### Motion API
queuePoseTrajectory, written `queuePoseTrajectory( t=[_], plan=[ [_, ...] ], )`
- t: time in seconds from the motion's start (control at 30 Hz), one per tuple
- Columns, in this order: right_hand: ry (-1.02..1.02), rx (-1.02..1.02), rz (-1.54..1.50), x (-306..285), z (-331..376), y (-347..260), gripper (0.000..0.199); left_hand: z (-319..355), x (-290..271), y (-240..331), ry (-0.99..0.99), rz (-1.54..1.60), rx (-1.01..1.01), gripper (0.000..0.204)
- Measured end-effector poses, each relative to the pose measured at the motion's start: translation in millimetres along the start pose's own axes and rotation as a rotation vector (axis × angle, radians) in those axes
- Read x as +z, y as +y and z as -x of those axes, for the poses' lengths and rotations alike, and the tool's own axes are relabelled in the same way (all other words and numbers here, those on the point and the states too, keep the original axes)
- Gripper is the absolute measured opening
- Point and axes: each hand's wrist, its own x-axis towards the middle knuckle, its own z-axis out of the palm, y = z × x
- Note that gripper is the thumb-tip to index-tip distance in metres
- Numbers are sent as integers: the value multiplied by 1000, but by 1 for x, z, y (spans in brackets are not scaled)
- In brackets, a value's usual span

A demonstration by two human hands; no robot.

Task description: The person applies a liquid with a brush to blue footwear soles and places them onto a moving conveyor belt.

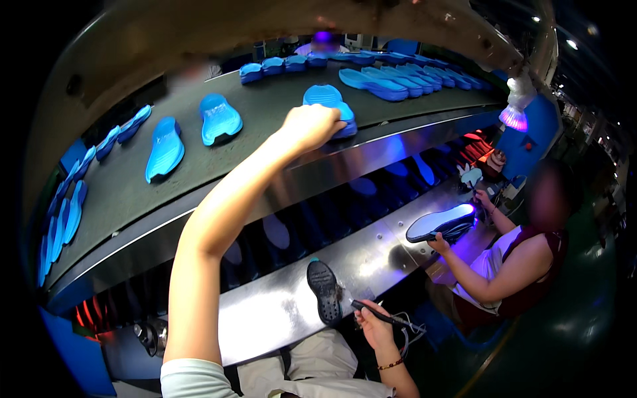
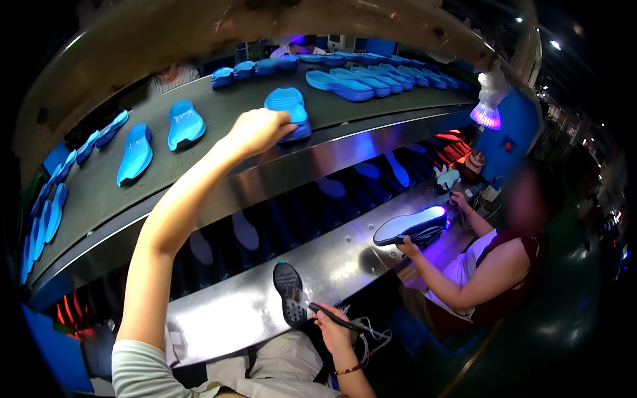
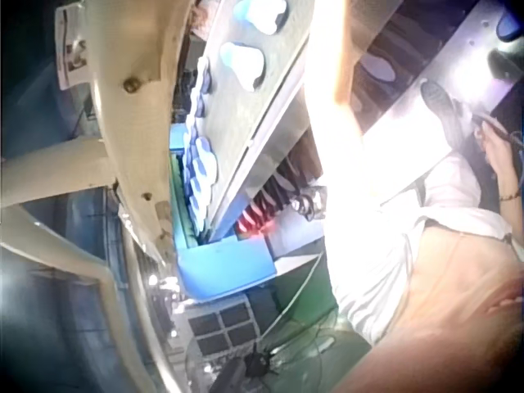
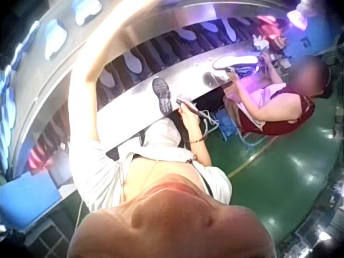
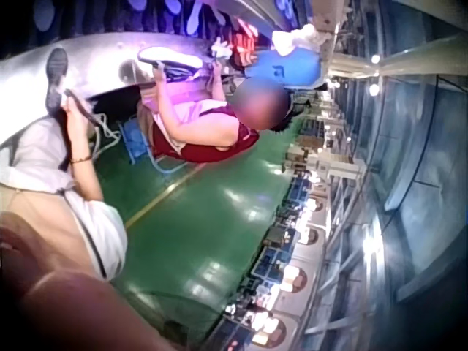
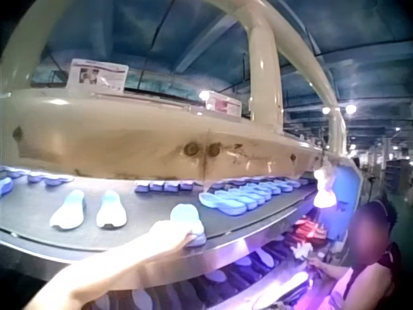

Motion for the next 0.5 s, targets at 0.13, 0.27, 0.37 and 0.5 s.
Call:
queuePoseTrajectory(
  t=[0.13, 0.27, 0.37, 0.5],
  plan=[
    [19, 42, -27, 4, 3, 2, 22, 99, -11, -30, 455, 483, -95, 27],
    [71, 17, 19, 19, -7, 1, 22, 190, 16, -3, 1125, 1100, -194, 17],
    [109, 40, 11, 20, -29, 8, 24, 231, 20, 15, 624, 1965, -598, 45],
    [77, 64, -51, 35, -36, 6, 23, 309, 46, -4, 259, 2161, -488, 63]
  ],
)
